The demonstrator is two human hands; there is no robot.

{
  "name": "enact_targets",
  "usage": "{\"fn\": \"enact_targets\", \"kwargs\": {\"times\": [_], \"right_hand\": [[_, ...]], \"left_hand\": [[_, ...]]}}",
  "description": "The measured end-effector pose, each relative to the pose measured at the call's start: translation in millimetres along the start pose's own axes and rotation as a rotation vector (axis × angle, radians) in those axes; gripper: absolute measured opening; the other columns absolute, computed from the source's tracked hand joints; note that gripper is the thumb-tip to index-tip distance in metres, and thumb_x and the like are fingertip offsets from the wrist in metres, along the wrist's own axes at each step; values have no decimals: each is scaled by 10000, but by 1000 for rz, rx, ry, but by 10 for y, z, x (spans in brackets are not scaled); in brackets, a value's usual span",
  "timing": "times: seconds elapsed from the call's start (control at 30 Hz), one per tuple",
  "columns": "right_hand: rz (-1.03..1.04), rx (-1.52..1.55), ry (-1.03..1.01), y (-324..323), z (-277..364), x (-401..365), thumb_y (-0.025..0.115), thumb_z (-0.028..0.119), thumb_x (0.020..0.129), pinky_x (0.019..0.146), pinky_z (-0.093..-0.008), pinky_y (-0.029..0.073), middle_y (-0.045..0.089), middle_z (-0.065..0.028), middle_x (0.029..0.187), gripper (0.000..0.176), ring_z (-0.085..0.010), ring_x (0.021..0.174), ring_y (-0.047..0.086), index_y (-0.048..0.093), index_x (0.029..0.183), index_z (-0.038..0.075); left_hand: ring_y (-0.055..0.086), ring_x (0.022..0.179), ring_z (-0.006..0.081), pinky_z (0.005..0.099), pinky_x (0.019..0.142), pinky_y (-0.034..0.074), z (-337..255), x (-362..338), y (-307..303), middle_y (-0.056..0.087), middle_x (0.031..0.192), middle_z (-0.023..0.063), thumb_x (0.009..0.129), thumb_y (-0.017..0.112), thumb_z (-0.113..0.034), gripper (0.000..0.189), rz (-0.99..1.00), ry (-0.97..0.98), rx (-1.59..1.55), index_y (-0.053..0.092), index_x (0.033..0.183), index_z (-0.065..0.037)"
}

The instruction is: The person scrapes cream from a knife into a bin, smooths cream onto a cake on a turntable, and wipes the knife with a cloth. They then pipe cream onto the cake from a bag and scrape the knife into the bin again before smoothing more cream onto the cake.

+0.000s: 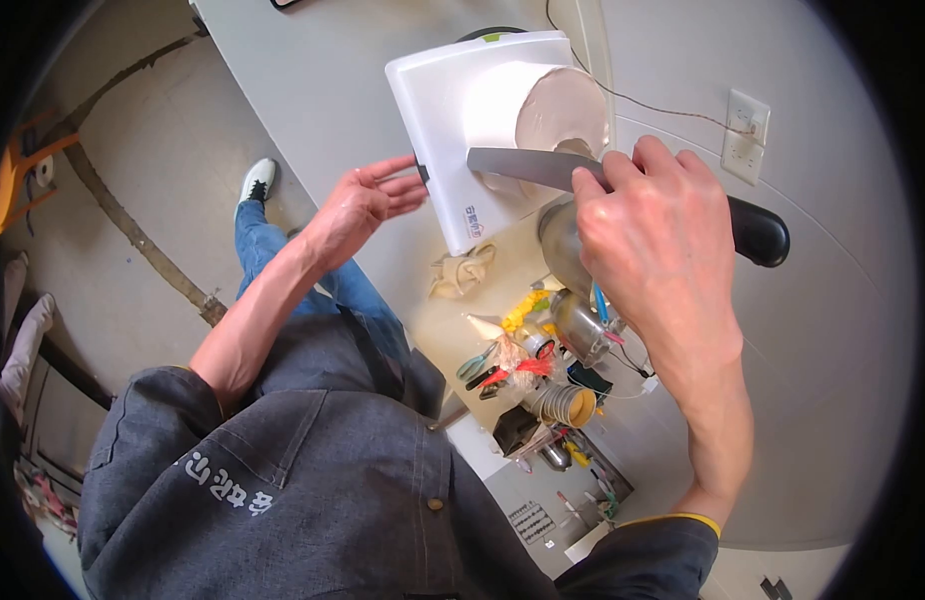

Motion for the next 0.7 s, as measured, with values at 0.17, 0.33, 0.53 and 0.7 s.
{"fn": "enact_targets", "kwargs": {"times": [0.17,0.33,0.53,0.7], "right_hand": [[12,6,18,43,-24,-25,724,54,684,636,-371,493,624,-44,686,49,-220,762,634,706,728,67],[20,22,7,52,-24,-39,741,75,701,642,-375,499,644,-45,687,42,-225,759,642,740,743,72],[127,259,19,78,-118,-134,770,89,729,640,-395,516,660,-47,681,49,-245,721,634,771,778,91],[59,450,185,-25,-306,-290,772,85,836,608,-400,501,696,-85,729,80,-282,664,632,808,907,90]], "left_hand": [[540,1450,273,375,1254,393,-191,-21,-11,547,1556,222,687,354,183,891,-50,177,-61,409,1572,96],[570,1415,251,366,1243,400,11,-47,-13,568,1538,211,689,360,182,882,-20,37,32,416,1565,106],[601,1363,218,363,1238,401,-104,-29,-39,635,1453,178,729,378,175,802,-45,111,56,478,1522,108],[608,1358,239,392,1238,416,-100,-4,-60,648,1428,171,755,383,171,731,-15,135,58,519,1471,113]]}}
Point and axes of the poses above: each hand's wrist, its own x-axis towards the middle knuckle, its own y-axis out of the palm, z = x × y, the point moved 10 cm from there along x, towards the middle knuckle
